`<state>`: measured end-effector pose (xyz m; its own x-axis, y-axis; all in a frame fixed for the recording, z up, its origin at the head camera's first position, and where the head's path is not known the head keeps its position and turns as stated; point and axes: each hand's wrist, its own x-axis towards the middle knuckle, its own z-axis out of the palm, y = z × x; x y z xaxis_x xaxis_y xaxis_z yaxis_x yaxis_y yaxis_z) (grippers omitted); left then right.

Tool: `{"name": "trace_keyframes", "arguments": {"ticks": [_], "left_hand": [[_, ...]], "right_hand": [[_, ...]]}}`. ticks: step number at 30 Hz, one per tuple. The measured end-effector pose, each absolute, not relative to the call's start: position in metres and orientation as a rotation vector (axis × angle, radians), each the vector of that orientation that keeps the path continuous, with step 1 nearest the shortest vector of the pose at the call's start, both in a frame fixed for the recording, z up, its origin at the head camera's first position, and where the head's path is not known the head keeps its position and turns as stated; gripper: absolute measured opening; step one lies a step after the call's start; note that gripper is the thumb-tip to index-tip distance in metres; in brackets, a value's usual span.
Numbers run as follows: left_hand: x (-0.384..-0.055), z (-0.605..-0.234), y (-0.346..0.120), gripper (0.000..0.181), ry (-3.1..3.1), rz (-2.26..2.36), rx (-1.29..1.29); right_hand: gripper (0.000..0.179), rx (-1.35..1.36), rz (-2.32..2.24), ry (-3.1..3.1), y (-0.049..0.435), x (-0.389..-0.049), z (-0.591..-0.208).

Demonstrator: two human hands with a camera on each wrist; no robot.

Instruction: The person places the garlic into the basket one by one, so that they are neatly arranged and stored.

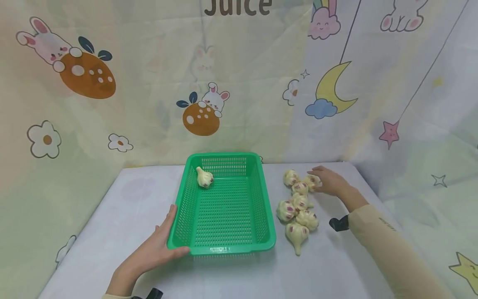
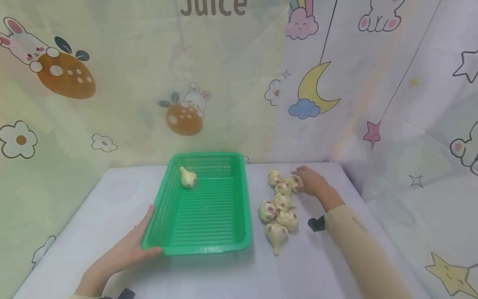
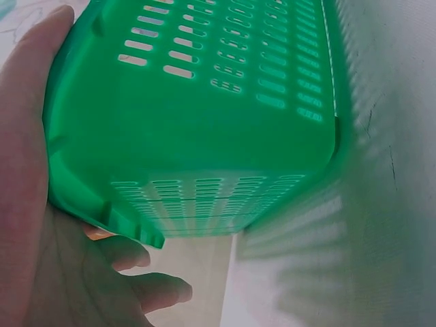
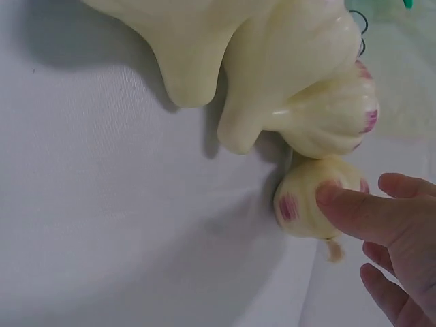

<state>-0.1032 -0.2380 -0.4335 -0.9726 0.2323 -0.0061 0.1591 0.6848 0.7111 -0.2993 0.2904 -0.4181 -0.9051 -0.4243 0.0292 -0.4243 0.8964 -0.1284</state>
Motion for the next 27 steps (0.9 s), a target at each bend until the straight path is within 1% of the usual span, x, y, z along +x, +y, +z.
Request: {"name": "trace_keyframes", "arguments": {"ticks": [10,16,18,20,23,27], "left_hand": [[-0.103,-0.432,-0.237,0.120,2.796,1.136,0.298],[-0.105,-0.432,-0.237,0.119,2.806,1.114,0.291],[-0.105,-0.433,-0.237,0.119,2.805,1.114,0.293],[-0.105,-0.432,-0.237,0.118,2.808,1.112,0.297],[-0.104,-0.431,-0.237,0.118,2.809,1.109,0.299],[-0.103,-0.431,-0.237,0.118,2.808,1.104,0.302]], "right_hand": [[0.054,0.670,0.284,-3.060,0.299,-0.309,-0.433],[0.048,0.659,0.247,-3.089,0.301,-0.309,-0.425],[0.045,0.634,0.216,-3.133,0.294,-0.305,-0.416],[0.049,0.637,0.185,-3.153,0.292,-0.305,-0.414],[0.050,0.661,0.138,-3.164,0.289,-0.304,-0.415],[0.046,0.688,0.071,-3.172,0.289,-0.303,-0.418]]}}
